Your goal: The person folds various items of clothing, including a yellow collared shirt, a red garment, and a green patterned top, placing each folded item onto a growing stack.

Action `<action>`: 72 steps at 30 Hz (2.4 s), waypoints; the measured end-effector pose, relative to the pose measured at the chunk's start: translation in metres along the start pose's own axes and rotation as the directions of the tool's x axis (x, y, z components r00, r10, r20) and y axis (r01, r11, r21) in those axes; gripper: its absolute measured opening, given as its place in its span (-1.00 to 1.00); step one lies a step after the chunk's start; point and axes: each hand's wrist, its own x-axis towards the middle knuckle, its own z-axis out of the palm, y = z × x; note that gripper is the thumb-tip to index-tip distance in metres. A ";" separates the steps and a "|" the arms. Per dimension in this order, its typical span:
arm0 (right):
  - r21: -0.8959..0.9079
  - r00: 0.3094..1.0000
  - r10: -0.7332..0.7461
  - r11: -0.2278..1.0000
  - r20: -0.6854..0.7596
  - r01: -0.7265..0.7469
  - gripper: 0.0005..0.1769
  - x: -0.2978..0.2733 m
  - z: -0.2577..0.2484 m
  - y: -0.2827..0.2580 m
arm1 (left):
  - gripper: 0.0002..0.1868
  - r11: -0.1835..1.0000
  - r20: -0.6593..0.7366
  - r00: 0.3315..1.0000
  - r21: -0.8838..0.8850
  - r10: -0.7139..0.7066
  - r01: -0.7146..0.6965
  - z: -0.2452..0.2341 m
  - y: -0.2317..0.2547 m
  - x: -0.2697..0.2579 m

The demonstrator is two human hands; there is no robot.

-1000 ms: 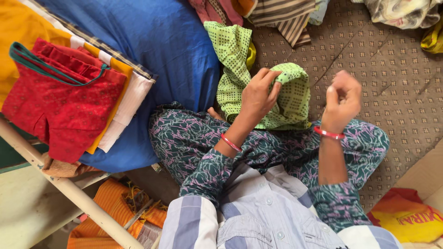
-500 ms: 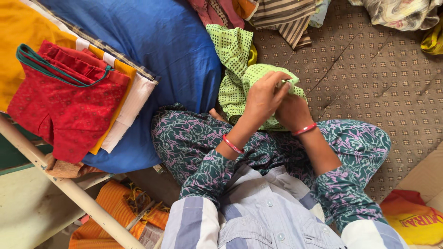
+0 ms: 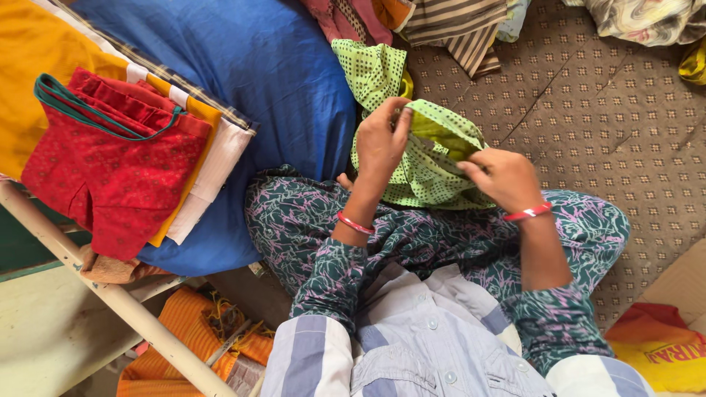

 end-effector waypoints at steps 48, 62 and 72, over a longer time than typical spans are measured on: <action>0.274 0.389 0.227 0.959 -0.893 0.067 -0.86 0.014 -0.034 0.258 | -0.49 0.818 0.090 0.921 0.434 0.378 -0.378 -0.083 0.025 0.065; 0.788 0.726 0.417 0.548 -0.548 0.280 -0.61 -0.014 -0.035 0.185 | -0.34 0.610 0.184 0.878 0.656 0.441 -0.444 -0.001 -0.101 0.004; 0.889 0.728 0.511 0.293 -0.456 0.352 -0.49 -0.016 -0.053 0.226 | -0.86 0.786 0.368 0.927 0.552 0.070 -0.279 0.074 -0.195 0.023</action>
